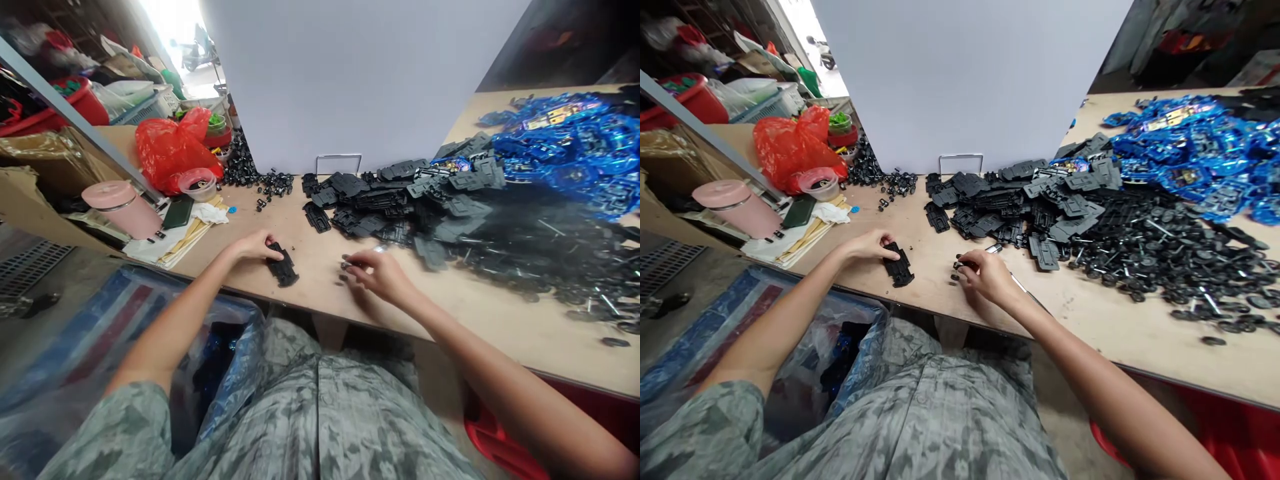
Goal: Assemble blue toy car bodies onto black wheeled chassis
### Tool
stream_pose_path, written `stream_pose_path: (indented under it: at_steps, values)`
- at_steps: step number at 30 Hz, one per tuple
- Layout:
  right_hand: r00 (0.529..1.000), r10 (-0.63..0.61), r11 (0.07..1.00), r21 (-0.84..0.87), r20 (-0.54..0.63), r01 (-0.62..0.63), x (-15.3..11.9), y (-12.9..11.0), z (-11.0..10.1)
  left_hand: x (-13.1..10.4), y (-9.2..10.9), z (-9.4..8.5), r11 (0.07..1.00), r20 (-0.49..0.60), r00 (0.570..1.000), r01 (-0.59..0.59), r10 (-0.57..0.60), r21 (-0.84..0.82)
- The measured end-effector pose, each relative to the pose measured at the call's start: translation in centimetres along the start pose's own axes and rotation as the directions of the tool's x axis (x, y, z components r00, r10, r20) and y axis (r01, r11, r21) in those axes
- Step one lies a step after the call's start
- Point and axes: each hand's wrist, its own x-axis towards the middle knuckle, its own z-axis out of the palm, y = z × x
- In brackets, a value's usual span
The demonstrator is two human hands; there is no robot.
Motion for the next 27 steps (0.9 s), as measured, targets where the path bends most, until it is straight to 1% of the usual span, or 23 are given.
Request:
stream_pose_path:
  at_steps: [2, 3, 4, 5, 7, 8, 10, 12, 14, 16, 18, 20, 23, 27]
  values:
    - [0.998, 0.009, 0.985, 0.171, -0.060, 0.001, -0.7, -0.5, -0.2, -1.6, 0.2, 0.9, 0.988, -0.033, 0.999, 0.036, -0.042, -0.153]
    - [0.995, 0.015, 0.966, 0.258, -0.094, 0.010, -1.1, -0.9, -0.2, -2.4, 0.4, 1.5, 0.961, -0.060, 0.996, 0.049, -0.068, -0.273]
    - [0.991, 0.023, 0.942, 0.335, -0.131, 0.022, -1.4, -1.4, -0.1, -3.2, 0.7, 2.4, 0.885, -0.092, 0.989, 0.059, -0.114, -0.463]
    - [0.986, 0.033, 0.919, 0.392, -0.162, 0.034, -1.6, -1.9, 0.0, -3.9, 1.0, 3.3, 0.820, -0.106, 0.984, 0.057, -0.142, -0.570]
    - [0.976, 0.052, 0.888, 0.456, -0.212, 0.052, -1.9, -3.1, 0.6, -5.1, 2.0, 5.4, 0.726, -0.101, 0.980, 0.058, -0.174, -0.685]
    - [0.971, 0.055, 0.884, 0.463, -0.231, 0.060, -2.0, -3.6, 1.1, -5.5, 2.5, 6.4, 0.703, -0.081, 0.981, 0.066, -0.174, -0.708]
    - [0.963, 0.015, 0.906, 0.410, -0.269, 0.100, -2.0, -4.3, 2.1, -6.3, 3.7, 8.1, 0.612, -0.021, 0.986, 0.088, -0.167, -0.786]
    - [0.947, -0.105, 0.942, 0.274, -0.304, 0.193, -1.9, -4.4, 3.2, -6.9, 4.7, 9.3, 0.498, 0.043, 0.991, 0.102, -0.130, -0.861]
    - [0.914, -0.243, 0.948, 0.119, -0.326, 0.294, -1.8, -3.9, 4.3, -7.3, 5.4, 9.9, 0.404, 0.092, 0.994, 0.109, -0.061, -0.908]
    - [0.892, -0.310, 0.943, 0.017, -0.330, 0.333, -1.9, -3.1, 5.0, -7.6, 5.7, 10.2, 0.332, 0.134, 0.991, 0.128, -0.005, -0.934]
    - [0.896, -0.297, 0.950, -0.003, -0.329, 0.314, -2.1, -2.4, 5.5, -7.6, 5.5, 10.4, 0.239, 0.173, 0.985, 0.168, 0.000, -0.956]
    - [0.911, -0.264, 0.957, 0.034, -0.315, 0.289, -2.4, -2.1, 5.6, -7.5, 5.3, 10.7, 0.161, 0.196, 0.980, 0.197, -0.026, -0.967]
    - [0.918, -0.249, 0.956, 0.074, -0.310, 0.284, -2.5, -2.5, 5.5, -7.4, 5.1, 11.2, 0.101, 0.204, 0.978, 0.206, -0.031, -0.973]
    - [0.890, -0.310, 0.945, -0.005, -0.333, 0.327, -1.7, -3.0, 5.7, -7.3, 5.5, 11.5, 0.030, 0.224, 0.974, 0.225, -0.022, -0.974]
